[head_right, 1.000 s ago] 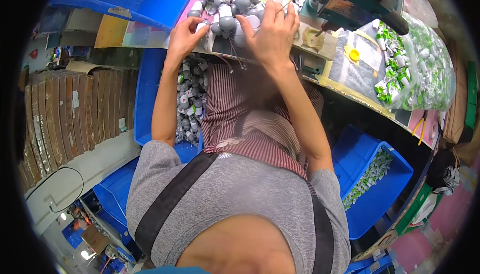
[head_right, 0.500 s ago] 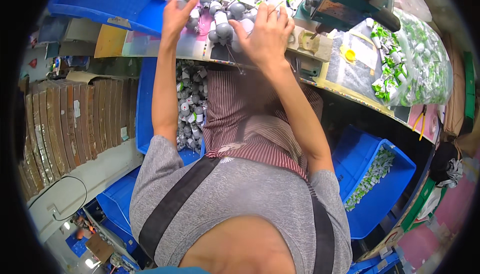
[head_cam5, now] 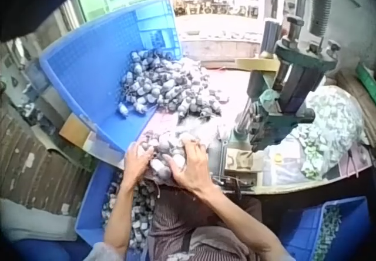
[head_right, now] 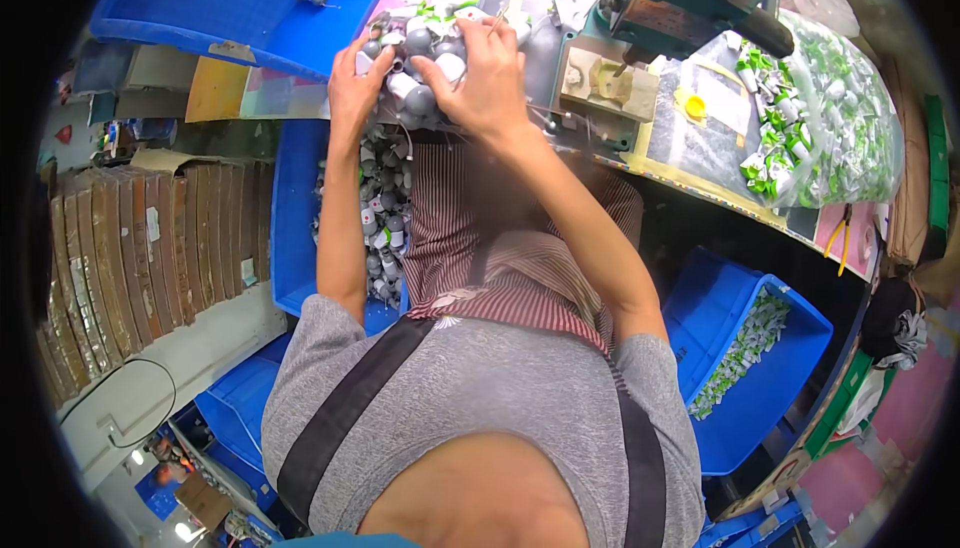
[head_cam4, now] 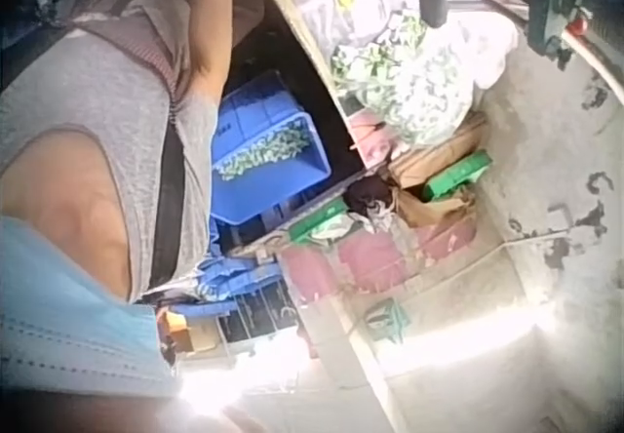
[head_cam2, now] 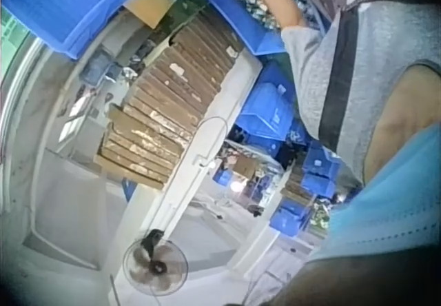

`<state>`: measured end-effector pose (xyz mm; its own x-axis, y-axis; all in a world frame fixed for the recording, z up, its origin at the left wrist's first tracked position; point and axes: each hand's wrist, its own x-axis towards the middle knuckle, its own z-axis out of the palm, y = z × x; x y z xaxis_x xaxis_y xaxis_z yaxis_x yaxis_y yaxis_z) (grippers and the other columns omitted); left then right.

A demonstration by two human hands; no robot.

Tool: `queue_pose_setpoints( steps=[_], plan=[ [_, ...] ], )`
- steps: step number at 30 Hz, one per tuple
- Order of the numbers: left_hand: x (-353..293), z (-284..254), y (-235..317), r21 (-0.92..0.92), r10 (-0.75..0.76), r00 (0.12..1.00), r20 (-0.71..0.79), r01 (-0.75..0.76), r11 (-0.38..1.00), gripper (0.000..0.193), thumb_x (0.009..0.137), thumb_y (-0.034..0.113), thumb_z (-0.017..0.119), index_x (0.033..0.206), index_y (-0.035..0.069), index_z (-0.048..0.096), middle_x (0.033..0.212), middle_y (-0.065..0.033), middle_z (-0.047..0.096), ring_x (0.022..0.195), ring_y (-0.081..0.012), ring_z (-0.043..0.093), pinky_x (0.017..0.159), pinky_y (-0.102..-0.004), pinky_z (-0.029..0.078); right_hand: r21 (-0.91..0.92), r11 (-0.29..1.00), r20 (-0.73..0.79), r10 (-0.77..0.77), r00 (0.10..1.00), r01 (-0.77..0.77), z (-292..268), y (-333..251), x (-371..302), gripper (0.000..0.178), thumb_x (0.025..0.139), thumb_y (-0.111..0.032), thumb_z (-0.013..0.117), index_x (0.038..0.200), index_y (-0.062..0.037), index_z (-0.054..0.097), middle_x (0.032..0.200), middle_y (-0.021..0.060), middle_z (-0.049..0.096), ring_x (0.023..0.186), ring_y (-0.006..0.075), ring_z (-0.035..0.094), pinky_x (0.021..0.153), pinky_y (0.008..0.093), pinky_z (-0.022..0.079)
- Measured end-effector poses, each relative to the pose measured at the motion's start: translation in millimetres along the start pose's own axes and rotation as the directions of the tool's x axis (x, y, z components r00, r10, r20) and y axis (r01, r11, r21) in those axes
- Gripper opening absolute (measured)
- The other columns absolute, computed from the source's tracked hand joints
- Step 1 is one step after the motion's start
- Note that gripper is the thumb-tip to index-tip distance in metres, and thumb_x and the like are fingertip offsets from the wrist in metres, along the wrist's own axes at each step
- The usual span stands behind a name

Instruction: Assemble small spherical components using a manual press machine on a factory assembly line.

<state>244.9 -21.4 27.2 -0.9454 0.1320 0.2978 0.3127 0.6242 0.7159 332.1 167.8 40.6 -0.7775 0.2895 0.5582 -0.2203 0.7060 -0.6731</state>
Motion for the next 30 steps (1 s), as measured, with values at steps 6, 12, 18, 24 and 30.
queue_pose_setpoints(
  steps=[6,12,18,24,30],
  plan=[
    [-29.9,10.6,6.6,0.016,-0.164,0.949,-0.27,0.174,0.985,0.04,0.085,0.036,0.074,0.118,0.014,0.072,0.123,-0.0148,0.064,0.112,-0.0336,0.064,0.097,-0.0421,0.05,0.138,0.989,0.018,-0.049,0.999,0.046,5.6,-4.1,0.3,0.063,0.083,-0.038,0.082,0.124,0.0056,0.061,0.12,0.0256,0.066,0.117,0.0413,0.058,0.1,0.0462,0.048],
    [-27.1,12.7,15.2,0.128,-0.248,0.922,-0.298,0.296,0.947,0.044,0.084,0.042,0.072,0.118,0.014,0.072,0.124,-0.0139,0.064,0.109,-0.035,0.065,0.095,-0.0439,0.051,0.042,0.989,0.0,0.14,0.99,-0.139,0.5,5.3,7.4,0.062,0.083,-0.046,0.082,0.117,0.0043,0.067,0.112,0.025,0.067,0.107,0.0343,0.061,0.089,0.0416,0.052],
    [-62.9,8.7,-31.5,-0.259,-0.272,0.851,-0.449,0.168,0.951,0.041,0.087,0.033,0.074,0.118,0.006,0.069,0.119,-0.0147,0.066,0.106,-0.031,0.066,0.093,-0.0394,0.051,0.186,0.967,0.179,0.14,0.974,-0.174,29.1,-35.5,-6.6,0.058,0.081,-0.043,0.083,0.112,0.0033,0.068,0.1,0.0202,0.068,0.098,0.0312,0.059,0.084,0.0399,0.051],
    [-133.1,15.7,-115.0,-0.35,-0.152,0.805,-0.574,-0.073,0.934,0.039,0.099,0.032,0.064,0.119,-0.002,0.063,0.117,-0.012,0.064,0.101,-0.0215,0.063,0.089,-0.0331,0.05,0.313,0.927,0.103,-0.249,0.963,0.206,91.7,-105.6,-60.5,0.056,0.079,-0.031,0.083,0.117,0.0036,0.059,0.123,0.024,0.061,0.115,0.0415,0.051,0.098,0.0501,0.043],
    [-186.1,-19.1,-132.5,-0.398,-0.308,0.844,-0.438,0.126,0.909,0.043,0.1,0.036,0.061,0.121,-0.002,0.061,0.117,-0.0133,0.064,0.1,-0.0221,0.064,0.087,-0.0338,0.051,0.393,0.864,0.268,-0.436,0.859,0.316,126.3,-142.3,-112.4,0.048,0.085,-0.03,0.076,0.115,0.0013,0.056,0.14,0.0228,0.05,0.129,0.0392,0.046,0.091,0.0485,0.046]
  ],
)
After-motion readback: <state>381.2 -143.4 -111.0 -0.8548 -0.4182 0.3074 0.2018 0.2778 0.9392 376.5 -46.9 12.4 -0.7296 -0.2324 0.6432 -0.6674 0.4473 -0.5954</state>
